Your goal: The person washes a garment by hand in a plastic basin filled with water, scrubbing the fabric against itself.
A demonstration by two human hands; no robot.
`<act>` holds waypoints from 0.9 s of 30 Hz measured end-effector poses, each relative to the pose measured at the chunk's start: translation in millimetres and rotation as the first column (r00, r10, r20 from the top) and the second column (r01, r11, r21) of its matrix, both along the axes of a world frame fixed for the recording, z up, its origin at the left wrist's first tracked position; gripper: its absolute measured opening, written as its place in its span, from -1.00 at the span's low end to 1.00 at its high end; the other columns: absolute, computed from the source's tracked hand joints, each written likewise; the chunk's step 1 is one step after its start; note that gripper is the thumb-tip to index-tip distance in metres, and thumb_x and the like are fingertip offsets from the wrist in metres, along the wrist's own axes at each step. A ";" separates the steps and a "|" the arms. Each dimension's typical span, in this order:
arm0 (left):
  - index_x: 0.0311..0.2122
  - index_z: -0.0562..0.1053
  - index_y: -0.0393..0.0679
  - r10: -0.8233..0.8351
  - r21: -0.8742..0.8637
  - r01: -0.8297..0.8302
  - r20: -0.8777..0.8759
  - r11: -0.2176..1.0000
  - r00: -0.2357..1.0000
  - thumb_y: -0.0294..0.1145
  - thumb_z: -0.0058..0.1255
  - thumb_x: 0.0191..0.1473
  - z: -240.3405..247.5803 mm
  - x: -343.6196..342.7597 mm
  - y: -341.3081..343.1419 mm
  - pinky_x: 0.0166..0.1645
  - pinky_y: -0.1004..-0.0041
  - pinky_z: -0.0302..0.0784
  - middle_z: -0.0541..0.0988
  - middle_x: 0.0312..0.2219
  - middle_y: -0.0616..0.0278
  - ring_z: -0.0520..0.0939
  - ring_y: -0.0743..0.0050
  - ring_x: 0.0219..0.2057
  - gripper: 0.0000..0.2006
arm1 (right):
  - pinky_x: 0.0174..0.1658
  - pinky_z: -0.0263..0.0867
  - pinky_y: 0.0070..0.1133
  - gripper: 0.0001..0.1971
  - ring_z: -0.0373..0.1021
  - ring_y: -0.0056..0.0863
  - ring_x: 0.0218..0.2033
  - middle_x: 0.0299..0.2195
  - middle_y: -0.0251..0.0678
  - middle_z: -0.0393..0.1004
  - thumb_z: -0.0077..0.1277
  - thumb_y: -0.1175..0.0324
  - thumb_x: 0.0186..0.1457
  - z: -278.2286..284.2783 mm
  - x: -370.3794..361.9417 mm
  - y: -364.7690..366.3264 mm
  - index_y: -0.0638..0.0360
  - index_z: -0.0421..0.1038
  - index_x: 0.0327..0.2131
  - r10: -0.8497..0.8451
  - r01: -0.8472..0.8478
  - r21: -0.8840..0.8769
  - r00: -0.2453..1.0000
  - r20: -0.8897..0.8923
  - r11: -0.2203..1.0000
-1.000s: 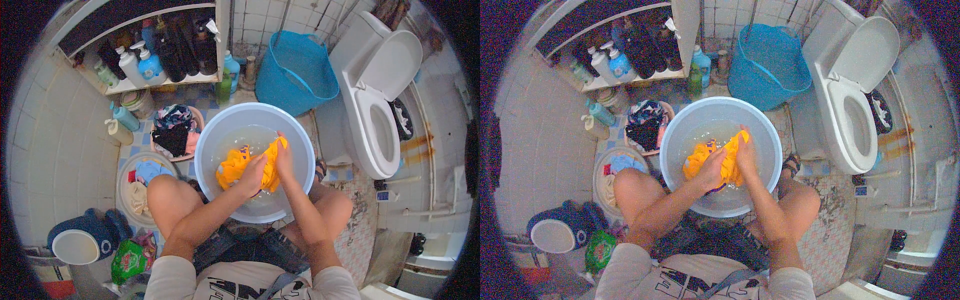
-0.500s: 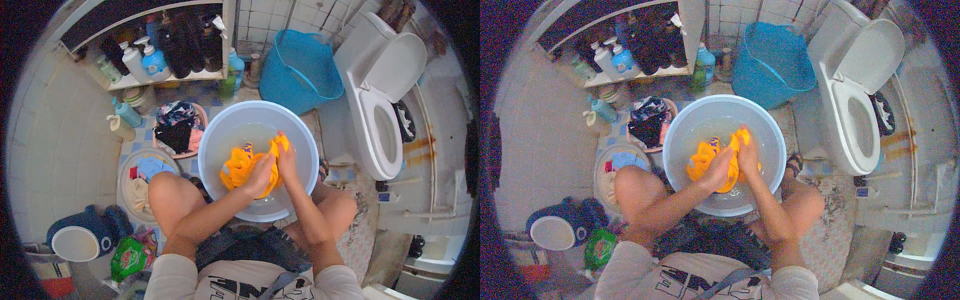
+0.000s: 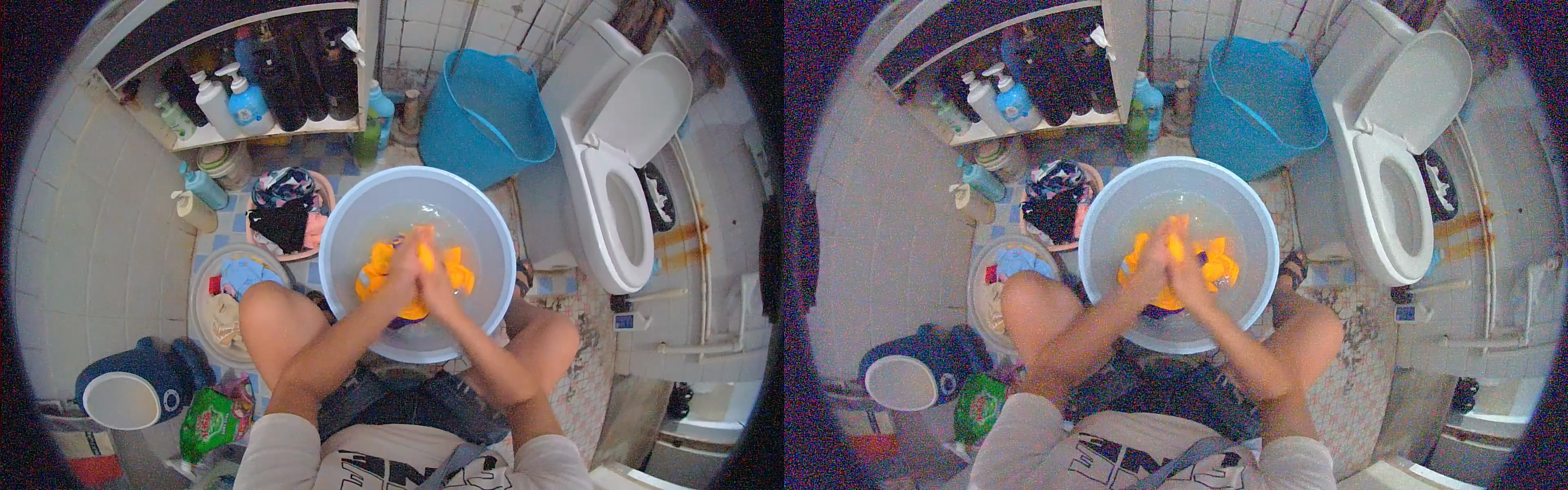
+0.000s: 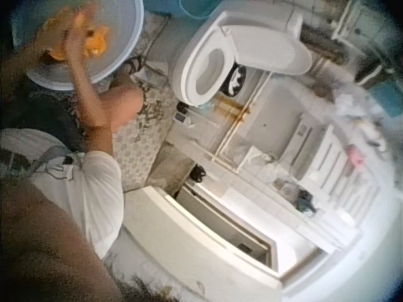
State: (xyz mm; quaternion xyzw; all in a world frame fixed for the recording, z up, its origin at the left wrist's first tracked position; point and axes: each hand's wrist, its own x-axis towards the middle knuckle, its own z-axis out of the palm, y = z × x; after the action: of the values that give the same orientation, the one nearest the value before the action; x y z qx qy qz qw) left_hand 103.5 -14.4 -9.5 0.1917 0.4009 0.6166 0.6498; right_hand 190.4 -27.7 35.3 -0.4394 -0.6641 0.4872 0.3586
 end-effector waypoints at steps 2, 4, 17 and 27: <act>-0.07 0.29 -0.20 -0.010 -0.266 0.045 0.131 0.963 0.991 -0.23 -0.27 0.08 -0.7 -24.0 12.7 -0.09 0.46 0.32 0.40 -0.23 0.25 0.40 0.48 -0.20 -0.64 | 0.20 -0.30 -0.48 -0.48 -0.25 -0.27 0.21 0.19 -0.16 -0.19 -0.42 0.15 0.16 7.6 -13.0 -27.4 0.18 -0.10 0.14 0.070 -0.075 0.105 0.996 0.050 0.992; -0.10 0.31 -0.16 0.022 -0.312 0.037 0.186 0.949 0.982 -0.18 -0.24 0.06 -9.8 -25.6 14.4 -0.16 0.46 0.36 0.41 -0.31 0.29 0.41 0.50 -0.28 -0.65 | 0.20 -0.32 -0.49 -0.48 -0.26 -0.27 0.22 0.19 -0.15 -0.19 -0.43 0.14 0.16 4.7 -15.4 -30.9 0.16 -0.09 0.14 0.146 -0.164 0.201 0.984 0.100 0.966; -0.04 0.27 -0.24 -0.057 -0.422 0.044 -0.019 0.905 0.998 -0.12 -0.30 0.10 51.6 -23.6 7.7 -0.02 0.48 0.26 0.37 -0.15 0.19 0.37 0.47 -0.12 -0.57 | 0.19 -0.23 -0.50 -0.53 -0.07 -0.23 0.16 0.11 -0.05 0.00 -0.41 0.28 0.16 -0.2 -14.5 -26.7 0.24 -0.06 0.12 -0.019 0.006 0.245 0.998 0.053 0.969; -0.03 0.26 -0.22 -0.086 -0.032 0.090 0.106 0.995 0.991 -0.20 -0.32 0.11 -2.3 -7.2 -7.5 0.01 0.43 0.26 0.38 -0.12 0.14 0.39 0.41 -0.11 -0.61 | 0.18 -0.19 -0.52 -0.56 -0.05 -0.29 0.15 0.11 -0.09 0.03 -0.39 0.32 0.15 8.7 -0.7 5.5 0.29 0.00 0.09 -0.064 0.065 -0.005 0.994 0.091 0.998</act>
State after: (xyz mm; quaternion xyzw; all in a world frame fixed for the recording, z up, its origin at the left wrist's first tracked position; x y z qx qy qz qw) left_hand 96.3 -21.9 -11.8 0.1647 0.3690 0.5890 0.6998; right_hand 189.8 -22.3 44.0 -0.4837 -0.6631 0.4575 0.3420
